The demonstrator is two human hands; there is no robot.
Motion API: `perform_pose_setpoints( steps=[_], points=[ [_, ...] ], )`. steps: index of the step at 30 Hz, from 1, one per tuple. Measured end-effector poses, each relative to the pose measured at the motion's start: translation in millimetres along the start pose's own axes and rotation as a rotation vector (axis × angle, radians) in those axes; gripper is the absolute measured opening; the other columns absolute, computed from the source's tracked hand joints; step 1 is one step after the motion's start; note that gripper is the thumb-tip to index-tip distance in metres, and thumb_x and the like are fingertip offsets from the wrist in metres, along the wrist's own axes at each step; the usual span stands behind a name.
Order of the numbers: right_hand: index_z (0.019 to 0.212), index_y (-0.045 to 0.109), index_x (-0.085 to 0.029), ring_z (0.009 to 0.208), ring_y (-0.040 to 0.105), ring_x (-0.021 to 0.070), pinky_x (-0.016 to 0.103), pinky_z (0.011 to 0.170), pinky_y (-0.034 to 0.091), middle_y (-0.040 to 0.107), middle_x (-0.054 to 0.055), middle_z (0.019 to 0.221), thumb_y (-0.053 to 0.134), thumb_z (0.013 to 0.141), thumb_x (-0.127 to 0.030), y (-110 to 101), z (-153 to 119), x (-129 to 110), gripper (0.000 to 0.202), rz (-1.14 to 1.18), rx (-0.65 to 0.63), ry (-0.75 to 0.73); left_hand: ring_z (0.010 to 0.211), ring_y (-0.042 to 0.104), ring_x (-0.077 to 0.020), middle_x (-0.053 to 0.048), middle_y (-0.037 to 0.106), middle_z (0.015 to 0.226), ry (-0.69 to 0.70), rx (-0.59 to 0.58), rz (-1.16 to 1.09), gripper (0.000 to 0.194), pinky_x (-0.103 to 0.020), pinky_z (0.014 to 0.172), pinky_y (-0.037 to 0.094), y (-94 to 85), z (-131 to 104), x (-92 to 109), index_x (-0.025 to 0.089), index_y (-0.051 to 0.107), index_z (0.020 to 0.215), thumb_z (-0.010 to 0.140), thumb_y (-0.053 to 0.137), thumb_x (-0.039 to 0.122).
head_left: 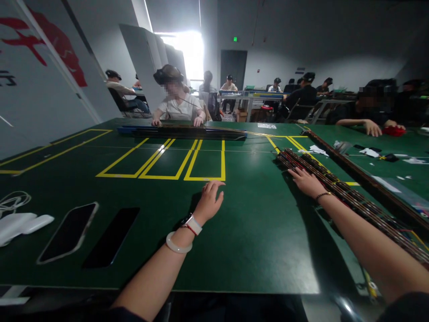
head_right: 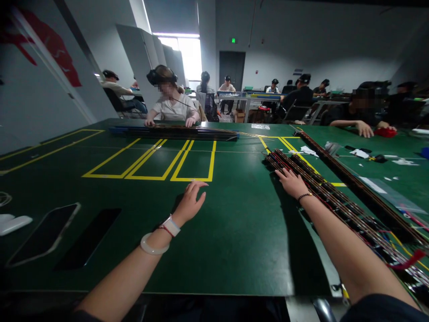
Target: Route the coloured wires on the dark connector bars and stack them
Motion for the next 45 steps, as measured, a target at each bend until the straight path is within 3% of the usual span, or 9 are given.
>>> perform_pose_setpoints(
  steps=[6, 9, 11, 14, 18, 21, 25, 36, 45],
  points=[
    [0.146, 0.034, -0.029, 0.138, 0.032, 0.0306, 0.057, 0.106, 0.033, 0.033, 0.009, 0.152, 0.032, 0.095, -0.032, -1, -7, 19, 0.051, 0.023, -0.003, -0.039, 0.112, 0.054, -0.0210, -0.007, 0.059, 0.113, -0.004, -0.004, -0.014, 0.025, -0.043, 0.100, 0.043, 0.2, 0, 2, 0.022, 0.052, 0.113, 0.089, 0.046, 0.015],
    [0.144, 0.039, -0.025, 0.134, 0.040, 0.0279, 0.049, 0.107, 0.036, 0.041, 0.010, 0.148, 0.035, 0.094, -0.036, -9, -5, 29, 0.051, 0.099, 0.010, -0.045, 0.111, 0.055, -0.0210, -0.007, 0.059, 0.112, -0.003, -0.007, -0.007, 0.026, -0.043, 0.099, 0.044, 1.1, 0, 3, 0.022, 0.053, 0.112, 0.089, 0.046, 0.014],
    [0.136, 0.049, -0.018, 0.124, 0.050, 0.0283, 0.043, 0.103, 0.041, 0.052, 0.015, 0.137, 0.036, 0.093, -0.038, -16, -5, 40, 0.049, 0.126, 0.035, 0.026, 0.111, 0.055, -0.0210, -0.006, 0.059, 0.112, -0.003, -0.014, -0.010, 0.026, -0.043, 0.099, 0.044, 2.1, 1, 3, 0.022, 0.054, 0.112, 0.089, 0.046, 0.014],
    [0.116, 0.064, -0.014, 0.105, 0.060, 0.0332, 0.047, 0.090, 0.047, 0.064, 0.019, 0.114, 0.038, 0.091, -0.040, -23, -11, 59, 0.044, 0.051, 0.009, 0.200, 0.111, 0.054, -0.0211, -0.006, 0.059, 0.112, -0.003, -0.034, -0.027, 0.025, -0.044, 0.099, 0.044, 3.2, 1, 5, 0.022, 0.053, 0.113, 0.090, 0.045, 0.015],
    [0.111, 0.064, -0.020, 0.099, 0.060, 0.0344, 0.050, 0.082, 0.047, 0.066, 0.016, 0.105, 0.042, 0.088, -0.043, -23, -24, 72, 0.039, 0.003, -0.031, 0.259, 0.110, 0.055, -0.0210, -0.006, 0.059, 0.111, -0.012, -0.053, -0.036, 0.024, -0.043, 0.098, 0.045, 3.5, 1, 7, 0.022, 0.054, 0.111, 0.090, 0.046, 0.015],
    [0.109, 0.062, -0.017, 0.098, 0.061, 0.0334, 0.049, 0.082, 0.047, 0.066, 0.017, 0.107, 0.045, 0.085, -0.047, -20, -26, 76, 0.042, 0.027, -0.012, 0.309, 0.111, 0.054, -0.0208, -0.006, 0.059, 0.112, -0.022, -0.067, -0.049, 0.023, -0.043, 0.098, 0.046, 3.3, 1, 7, 0.022, 0.054, 0.111, 0.090, 0.046, 0.016],
    [0.098, 0.066, -0.018, 0.090, 0.064, 0.0326, 0.047, 0.077, 0.048, 0.069, 0.015, 0.100, 0.048, 0.082, -0.057, -16, -21, 84, 0.046, 0.084, -0.123, 0.381, 0.112, 0.054, -0.0209, -0.006, 0.059, 0.113, -0.043, -0.081, -0.065, 0.022, -0.044, 0.099, 0.046, 2.7, 0, 6, 0.022, 0.054, 0.111, 0.091, 0.045, 0.017],
    [0.078, 0.073, -0.016, 0.074, 0.066, 0.0265, 0.033, 0.065, 0.047, 0.071, 0.014, 0.080, 0.055, 0.084, -0.047, -41, -16, 74, 0.037, 0.069, -0.292, 0.312, 0.110, 0.054, -0.0210, -0.006, 0.059, 0.112, -0.073, -0.095, -0.084, 0.022, -0.044, 0.097, 0.046, 2.2, 1, 5, 0.021, 0.055, 0.110, 0.091, 0.045, 0.017],
    [0.070, 0.069, -0.013, 0.073, 0.063, 0.0248, 0.032, 0.067, 0.042, 0.068, 0.019, 0.080, 0.057, 0.086, -0.046, -49, -24, 68, 0.038, 0.027, -0.357, 0.286, 0.108, 0.055, -0.0214, -0.006, 0.060, 0.109, -0.058, -0.098, -0.071, 0.022, -0.043, 0.097, 0.046, 2.7, 2, 5, 0.021, 0.056, 0.108, 0.090, 0.045, 0.016]
  ],
)
Point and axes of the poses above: each hand's wrist, its own z-axis towards the middle knuckle, its own y-axis out of the palm, x = y × z, the point moved 1 cm from there along z, towards the middle knuckle
